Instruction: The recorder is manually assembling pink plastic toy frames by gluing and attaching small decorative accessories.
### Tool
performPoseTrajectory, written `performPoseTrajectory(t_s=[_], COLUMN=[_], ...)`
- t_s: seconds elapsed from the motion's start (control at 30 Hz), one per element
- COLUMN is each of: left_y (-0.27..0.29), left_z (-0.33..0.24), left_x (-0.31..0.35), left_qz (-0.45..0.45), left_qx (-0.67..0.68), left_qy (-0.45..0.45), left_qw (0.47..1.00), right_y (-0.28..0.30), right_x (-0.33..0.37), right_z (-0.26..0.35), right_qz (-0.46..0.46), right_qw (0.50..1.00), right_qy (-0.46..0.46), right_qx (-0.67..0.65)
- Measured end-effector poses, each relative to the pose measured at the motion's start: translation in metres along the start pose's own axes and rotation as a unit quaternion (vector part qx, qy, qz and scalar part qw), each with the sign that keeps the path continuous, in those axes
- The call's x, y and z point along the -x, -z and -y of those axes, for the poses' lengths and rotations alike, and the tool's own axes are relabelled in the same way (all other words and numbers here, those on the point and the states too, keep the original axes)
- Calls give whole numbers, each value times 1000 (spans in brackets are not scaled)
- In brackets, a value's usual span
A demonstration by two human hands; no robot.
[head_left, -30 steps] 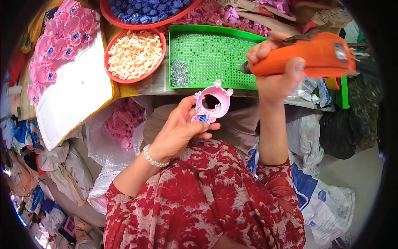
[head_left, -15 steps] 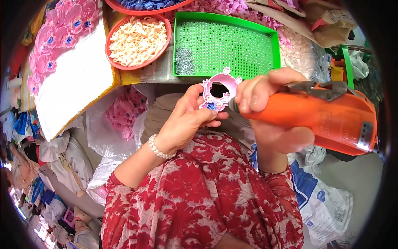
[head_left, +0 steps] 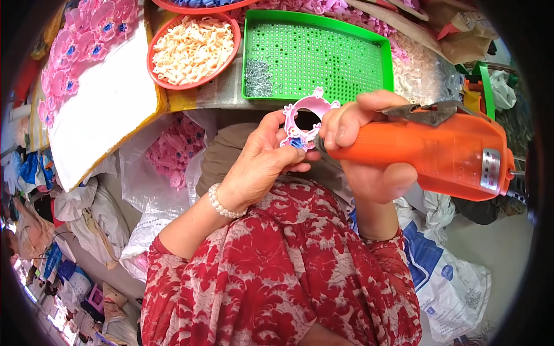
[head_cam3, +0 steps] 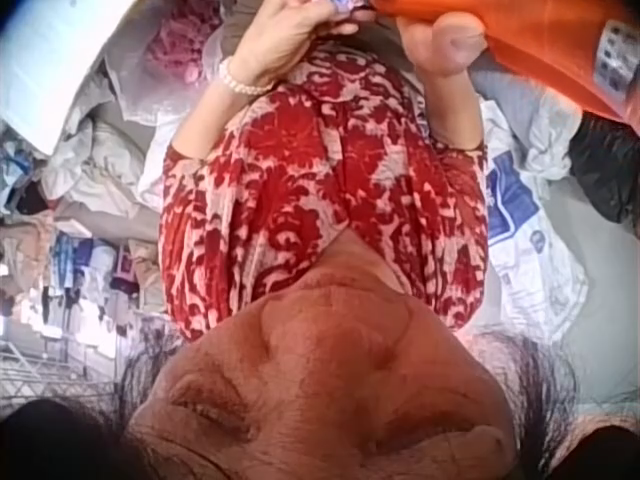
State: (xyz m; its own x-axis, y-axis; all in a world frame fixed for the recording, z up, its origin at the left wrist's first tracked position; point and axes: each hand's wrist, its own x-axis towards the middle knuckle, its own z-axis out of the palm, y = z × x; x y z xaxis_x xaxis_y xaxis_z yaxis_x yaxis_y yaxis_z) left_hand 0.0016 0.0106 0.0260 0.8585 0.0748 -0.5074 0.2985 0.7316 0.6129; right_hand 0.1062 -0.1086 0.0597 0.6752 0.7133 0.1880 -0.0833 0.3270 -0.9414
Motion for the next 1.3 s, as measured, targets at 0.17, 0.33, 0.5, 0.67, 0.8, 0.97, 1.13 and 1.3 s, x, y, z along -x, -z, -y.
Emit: performPoseTrajectory(t_s=[0.17, 0.33, 0.5, 0.67, 0.8, 0.97, 1.13, 1.3], left_y=[-4, -7, -4, -4, -1, 1, 2, 3], left_z=[4, 8, 4, 4, 8, 8, 11, 8], left_x=[1, 4, 3, -3, -9, -12, -15, -18], left_qz=[-7, -28, 0, 26, 72, 87, 91, 91], left_qx=[2, 15, 3, -5, 12, 14, 18, -6], left_qy=[-10, -32, -6, 25, 61, 62, 47, 60], left_qw=[1000, 999, 1000, 999, 995, 994, 995, 994], right_y=[0, 10, -3, 34, 43, 48, 51, 52], right_x=[0, 5, 2, -31, -54, -62, -63, -65], right_z=[-3, -8, 10, 11, -9, -31, -41, -42], right_qz=[10, 49, -15, 131, -33, -92, -99, -94], right_qw=[1000, 997, 998, 975, 996, 991, 991, 992], right_qy=[-4, 20, -52, 158, 73, 82, 80, 76], right_qx=[17, 47, -33, -80, -47, 51, 44, 30])
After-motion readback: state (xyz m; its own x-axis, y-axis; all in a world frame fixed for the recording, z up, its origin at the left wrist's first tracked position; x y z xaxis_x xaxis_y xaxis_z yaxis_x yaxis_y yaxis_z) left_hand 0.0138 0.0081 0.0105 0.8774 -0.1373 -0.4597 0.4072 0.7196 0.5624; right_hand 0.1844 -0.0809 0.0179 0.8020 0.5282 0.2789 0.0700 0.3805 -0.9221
